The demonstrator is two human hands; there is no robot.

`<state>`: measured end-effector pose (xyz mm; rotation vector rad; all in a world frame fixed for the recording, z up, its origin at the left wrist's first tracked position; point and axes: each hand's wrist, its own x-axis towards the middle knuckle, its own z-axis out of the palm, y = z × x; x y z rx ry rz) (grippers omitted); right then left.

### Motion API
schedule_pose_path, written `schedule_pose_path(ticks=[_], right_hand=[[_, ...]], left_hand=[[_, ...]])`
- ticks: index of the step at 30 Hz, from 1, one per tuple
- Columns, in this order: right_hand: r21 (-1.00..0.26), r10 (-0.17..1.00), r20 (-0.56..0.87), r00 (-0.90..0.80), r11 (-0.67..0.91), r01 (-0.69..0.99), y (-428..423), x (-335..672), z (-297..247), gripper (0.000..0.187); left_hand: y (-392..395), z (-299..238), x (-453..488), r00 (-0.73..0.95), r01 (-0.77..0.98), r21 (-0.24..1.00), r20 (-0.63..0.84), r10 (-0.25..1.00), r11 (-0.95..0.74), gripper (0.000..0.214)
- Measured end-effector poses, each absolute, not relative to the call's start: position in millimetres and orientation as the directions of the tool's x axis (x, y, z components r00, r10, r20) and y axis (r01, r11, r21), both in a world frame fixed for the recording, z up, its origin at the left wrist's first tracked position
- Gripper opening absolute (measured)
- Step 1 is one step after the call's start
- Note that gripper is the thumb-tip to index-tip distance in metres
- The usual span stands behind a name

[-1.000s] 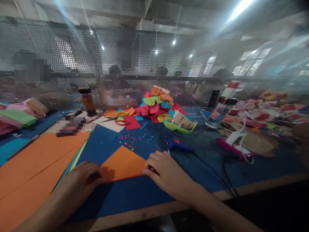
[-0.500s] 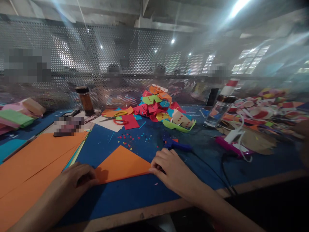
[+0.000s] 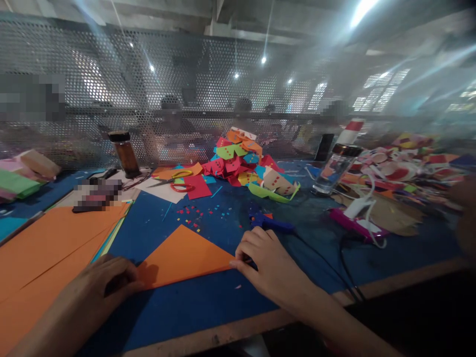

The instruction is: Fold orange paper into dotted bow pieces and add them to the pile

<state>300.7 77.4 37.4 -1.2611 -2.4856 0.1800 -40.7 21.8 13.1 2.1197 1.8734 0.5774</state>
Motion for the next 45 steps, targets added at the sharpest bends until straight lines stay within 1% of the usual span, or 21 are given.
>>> schedule_pose_path(ticks=[4, 11, 21, 26, 29, 32, 36, 39, 45], right_hand=[[-0.279, 0.8, 0.258, -0.542, 0.599, 0.75, 77, 304, 35, 0.019], [-0.265, 0.79, 0.259, -0.556, 0.612, 0.745, 75, 305, 35, 0.016], [-0.251, 0.807, 0.279, -0.521, 0.585, 0.771, 78, 305, 33, 0.018], [-0.247, 0.806, 0.292, -0.515, 0.584, 0.774, 76, 307, 34, 0.018], [-0.252, 0.803, 0.305, -0.512, 0.586, 0.77, 77, 307, 33, 0.016], [-0.259, 0.795, 0.322, -0.514, 0.596, 0.76, 77, 308, 31, 0.016], [-0.274, 0.796, 0.321, -0.513, 0.596, 0.754, 75, 309, 31, 0.017], [-0.282, 0.799, 0.319, -0.509, 0.593, 0.754, 74, 308, 32, 0.017], [-0.247, 0.783, 0.345, -0.517, 0.607, 0.755, 74, 307, 31, 0.014]], left_hand=[[21, 14, -41, 0.062, 0.882, 0.459, 0.119, 0.991, -0.11, 0.037], [20, 15, -44, 0.043, 0.88, 0.469, 0.087, 0.995, -0.079, 0.036], [16, 17, -46, 0.028, 0.882, 0.465, 0.127, 0.992, -0.084, 0.033], [14, 19, -46, -0.012, 0.881, 0.473, 0.084, 0.996, -0.029, 0.035], [13, 16, -47, 0.008, 0.874, 0.483, 0.111, 0.994, -0.061, 0.035], [12, 14, -50, 0.023, 0.882, 0.464, 0.131, 0.991, -0.082, 0.033], [13, 17, -50, 0.018, 0.898, 0.435, 0.128, 0.992, -0.072, 0.035], [14, 18, -50, 0.0, 0.898, 0.435, 0.144, 0.99, -0.064, 0.036], [11, 12, -54, -0.005, 0.888, 0.453, 0.179, 0.984, -0.078, 0.038]])
